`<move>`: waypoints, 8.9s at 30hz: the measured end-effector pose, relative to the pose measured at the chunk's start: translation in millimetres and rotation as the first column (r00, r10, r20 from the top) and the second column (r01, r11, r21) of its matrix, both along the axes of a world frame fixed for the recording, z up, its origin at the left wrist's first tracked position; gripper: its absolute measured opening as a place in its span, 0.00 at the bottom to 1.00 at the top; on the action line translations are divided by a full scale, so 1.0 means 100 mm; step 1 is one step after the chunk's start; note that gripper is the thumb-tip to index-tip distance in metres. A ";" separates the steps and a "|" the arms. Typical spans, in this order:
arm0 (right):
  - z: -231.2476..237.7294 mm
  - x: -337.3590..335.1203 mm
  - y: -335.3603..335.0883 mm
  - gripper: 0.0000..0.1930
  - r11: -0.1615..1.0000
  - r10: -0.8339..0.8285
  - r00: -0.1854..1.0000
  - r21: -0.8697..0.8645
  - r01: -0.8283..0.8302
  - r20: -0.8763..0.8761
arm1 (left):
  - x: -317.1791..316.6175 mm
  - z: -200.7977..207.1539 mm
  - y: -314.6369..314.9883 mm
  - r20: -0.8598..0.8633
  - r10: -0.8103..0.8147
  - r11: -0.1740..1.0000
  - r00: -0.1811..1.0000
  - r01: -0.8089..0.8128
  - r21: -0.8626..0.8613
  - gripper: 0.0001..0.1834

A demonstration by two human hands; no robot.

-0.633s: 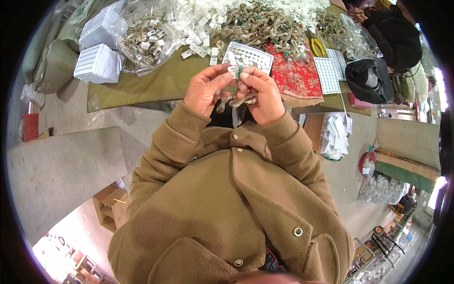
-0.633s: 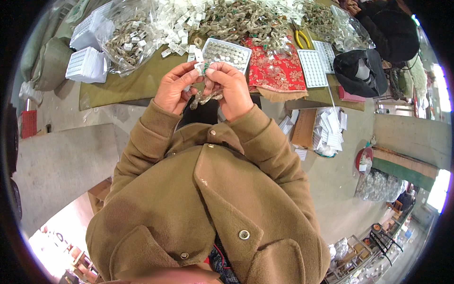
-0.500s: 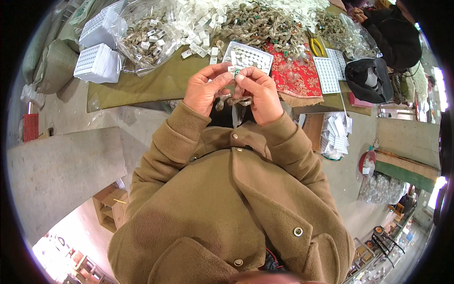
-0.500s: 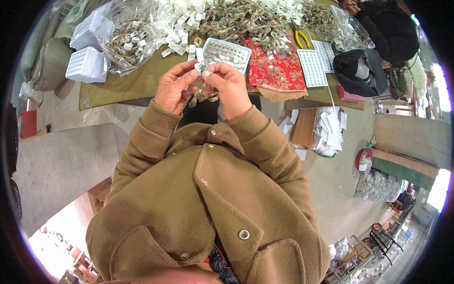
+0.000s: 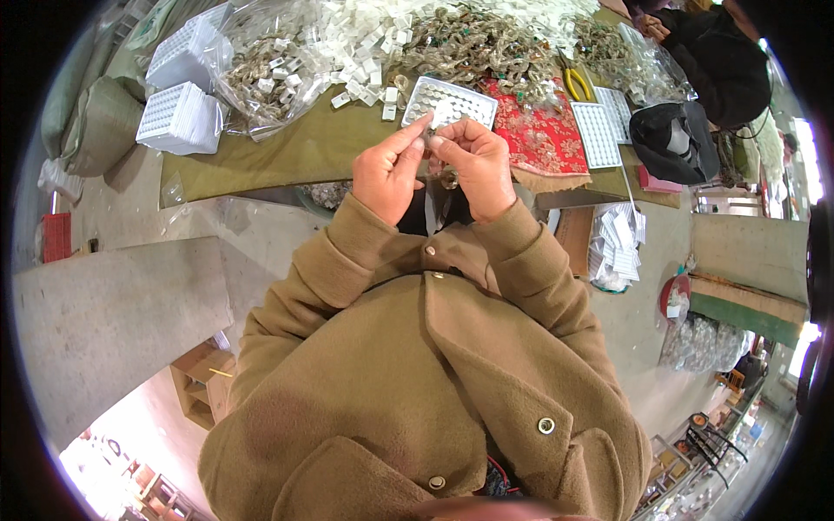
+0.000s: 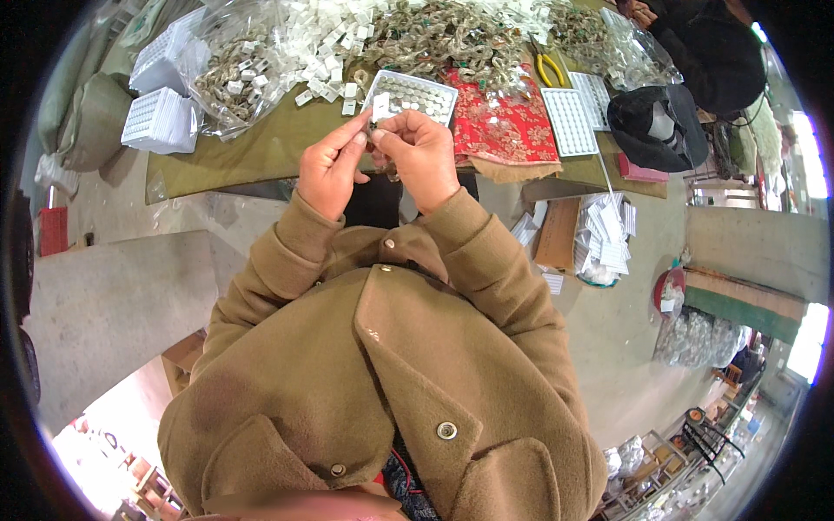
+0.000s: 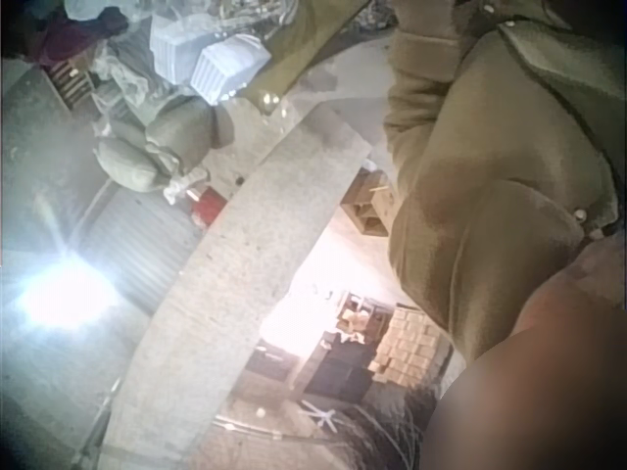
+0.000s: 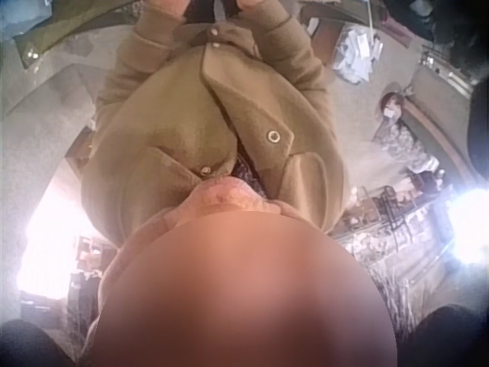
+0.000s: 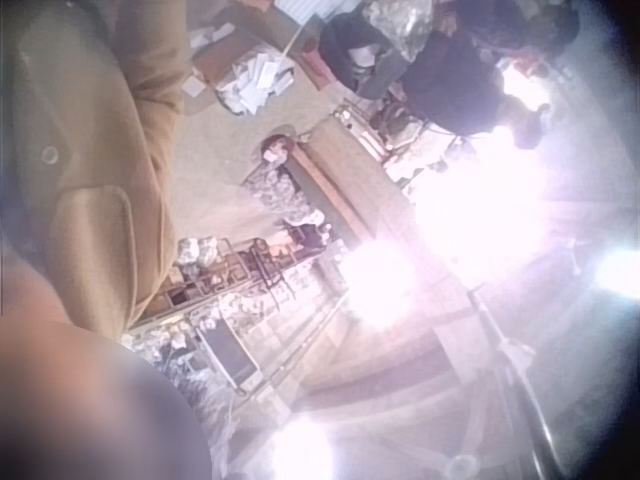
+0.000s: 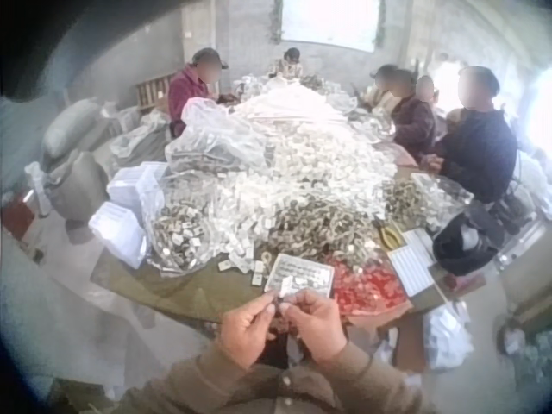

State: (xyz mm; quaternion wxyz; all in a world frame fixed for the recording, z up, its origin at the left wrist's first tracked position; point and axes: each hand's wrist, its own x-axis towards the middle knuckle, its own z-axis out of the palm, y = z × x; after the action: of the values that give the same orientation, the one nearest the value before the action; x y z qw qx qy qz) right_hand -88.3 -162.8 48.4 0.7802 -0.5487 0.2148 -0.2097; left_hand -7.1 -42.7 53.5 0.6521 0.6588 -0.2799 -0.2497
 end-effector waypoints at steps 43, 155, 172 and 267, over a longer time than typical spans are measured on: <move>-0.23 -0.35 -0.49 0.05 0.644 -0.327 0.940 -0.751 0.147 -0.097 | 0.29 -0.35 -0.14 -0.936 -0.020 0.993 0.352 -0.102 -0.059 0.13; -0.16 -0.18 -0.41 0.07 0.516 -0.067 0.997 -0.855 0.054 0.023 | 0.01 -0.28 -0.27 -0.716 -0.063 0.987 0.695 0.151 0.060 0.11; -0.16 -0.29 -0.44 0.09 0.564 -0.021 0.999 -0.826 -0.007 -0.023 | -0.11 -0.37 -0.27 -0.345 -0.072 0.995 0.936 0.092 0.043 0.20; -0.43 -0.64 -1.02 0.12 0.343 -0.457 0.889 -0.925 0.161 -0.015 | -0.06 -0.74 -0.55 -0.832 -0.217 0.967 0.511 0.231 -0.111 0.18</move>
State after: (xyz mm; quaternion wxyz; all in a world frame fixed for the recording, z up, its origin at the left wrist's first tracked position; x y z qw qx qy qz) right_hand -152.8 -265.2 5.7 0.2646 -0.8525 0.2720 -0.3596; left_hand -13.1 -98.0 -20.0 0.6635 0.4219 -0.0151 -0.6178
